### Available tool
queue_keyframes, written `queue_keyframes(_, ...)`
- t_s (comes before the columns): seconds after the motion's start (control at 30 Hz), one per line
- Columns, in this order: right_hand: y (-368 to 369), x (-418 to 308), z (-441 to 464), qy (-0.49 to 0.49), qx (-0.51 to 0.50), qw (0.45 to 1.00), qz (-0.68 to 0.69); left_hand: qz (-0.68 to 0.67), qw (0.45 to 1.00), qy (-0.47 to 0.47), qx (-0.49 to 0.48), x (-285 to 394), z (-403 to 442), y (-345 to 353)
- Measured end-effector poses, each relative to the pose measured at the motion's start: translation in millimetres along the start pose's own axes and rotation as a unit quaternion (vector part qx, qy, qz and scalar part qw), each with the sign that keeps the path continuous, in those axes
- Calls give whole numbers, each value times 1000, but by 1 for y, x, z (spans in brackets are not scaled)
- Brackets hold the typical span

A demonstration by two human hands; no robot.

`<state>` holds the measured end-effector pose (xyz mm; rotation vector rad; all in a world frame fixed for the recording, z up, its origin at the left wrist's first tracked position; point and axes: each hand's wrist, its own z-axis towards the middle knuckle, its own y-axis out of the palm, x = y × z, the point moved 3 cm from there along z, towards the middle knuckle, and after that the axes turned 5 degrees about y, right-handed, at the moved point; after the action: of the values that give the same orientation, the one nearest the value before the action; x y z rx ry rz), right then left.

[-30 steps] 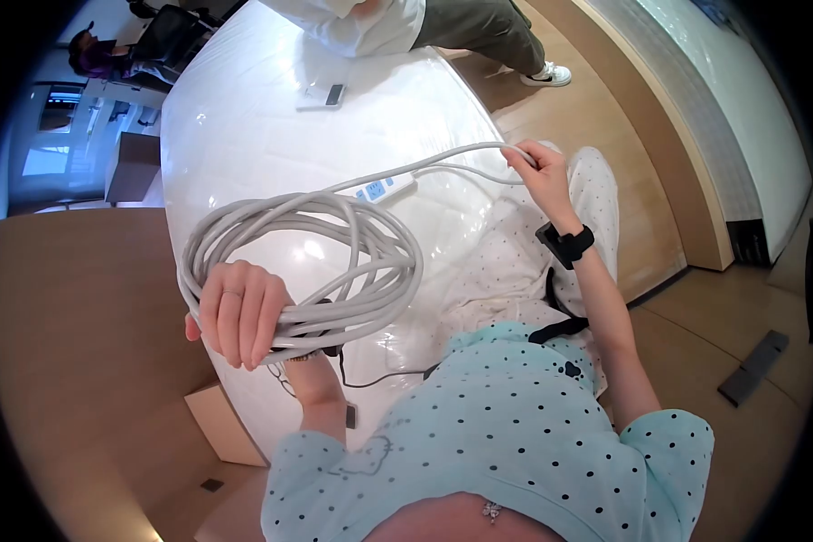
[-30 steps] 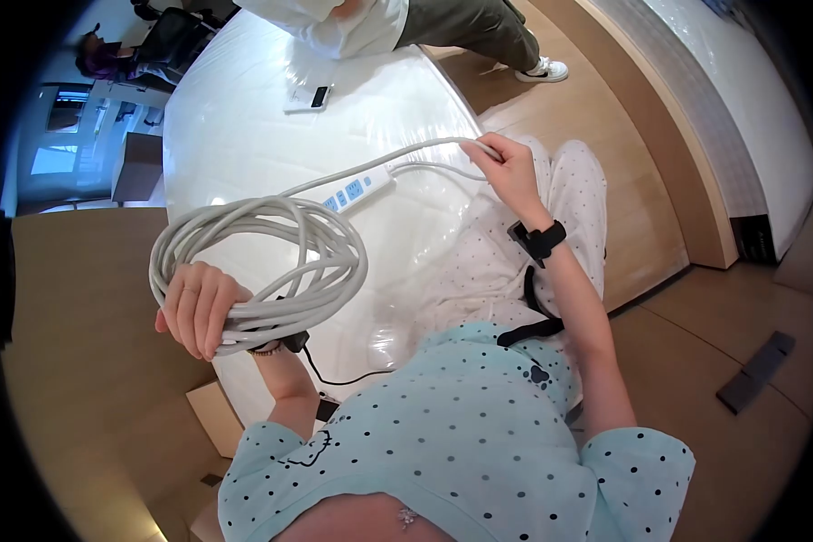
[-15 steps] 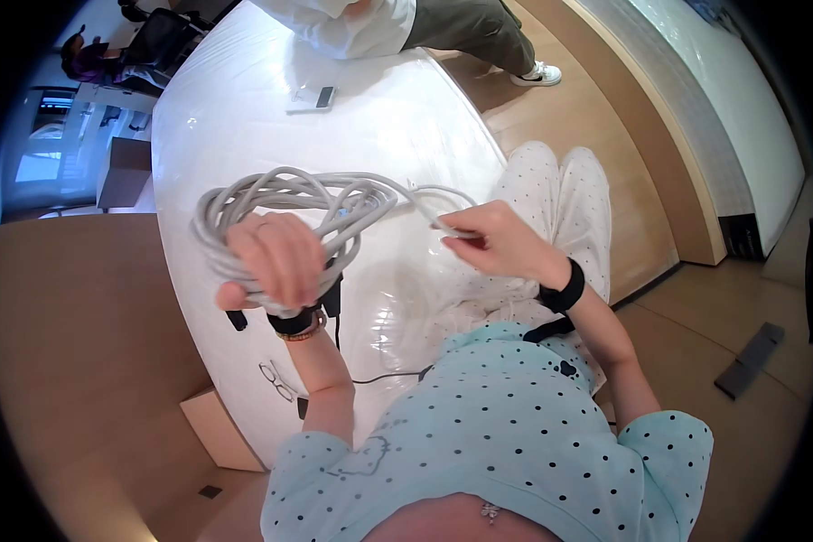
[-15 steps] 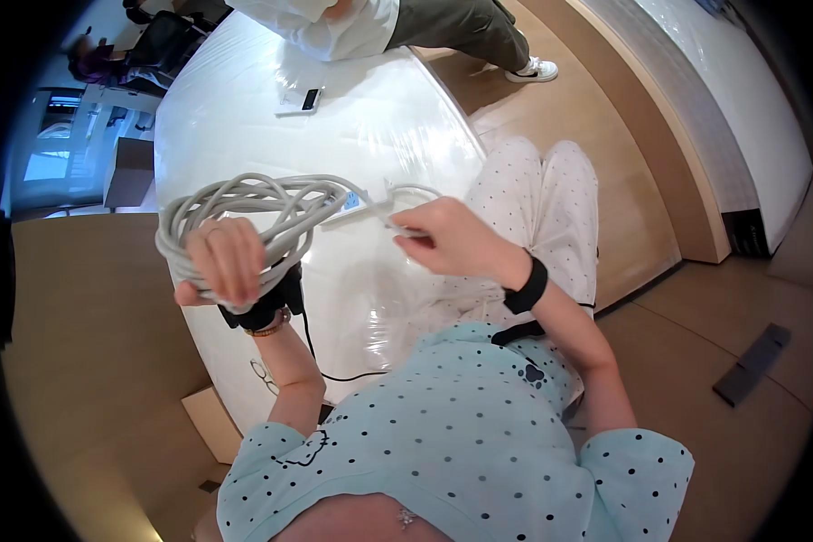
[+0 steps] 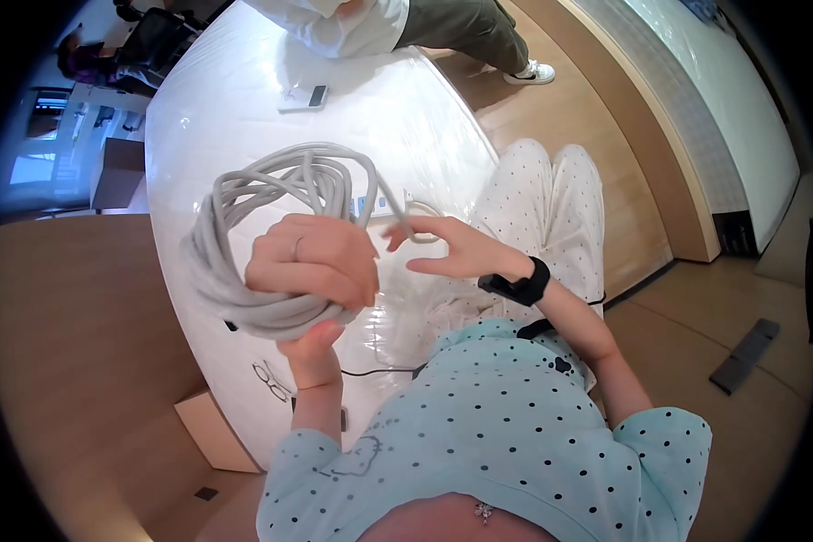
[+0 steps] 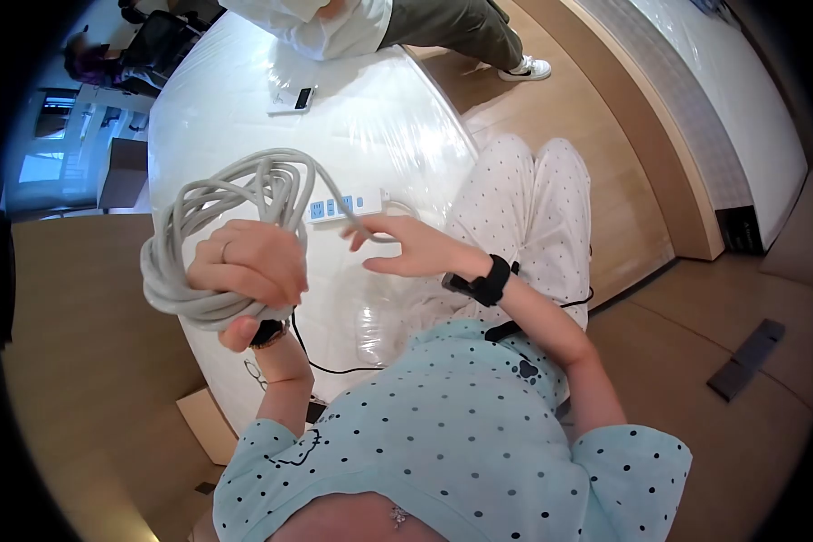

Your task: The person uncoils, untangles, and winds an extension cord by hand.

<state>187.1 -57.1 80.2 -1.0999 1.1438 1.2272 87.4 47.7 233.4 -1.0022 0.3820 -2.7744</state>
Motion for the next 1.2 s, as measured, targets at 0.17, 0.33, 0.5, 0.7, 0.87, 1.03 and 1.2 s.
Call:
queue_keyframes(0.17, -17, 120, -7, 9, -4, 969, -247, -8, 992, -4, -126, 19, 16, -12)
queue_keyframes(0.33, -33, 116, -29, 138, 25, 971, -192, 68, 990, -27, -122, 26, 12, -27)
queue_keyframes(0.5, -52, 54, -44, 105, 56, 969, -215, 122, 990, -62, 27, 21, -10, -29)
queue_keyframes(0.7, -52, -30, -45, -36, 95, 968, -229, 212, 928, -296, 83, -6, -32, -23)
queue_keyframes(0.87, -36, -70, -38, -146, 71, 927, -338, 182, 863, -455, 121, -39, -44, -6)
queue_keyframes(1.03, -38, -80, -31, -169, 50, 934, -311, 116, 826, -536, 126, -49, -50, 2)
queue_keyframes(1.2, -39, -84, -29, -154, 12, 937, -314, 53, 833, -502, 226, -57, -65, 1)
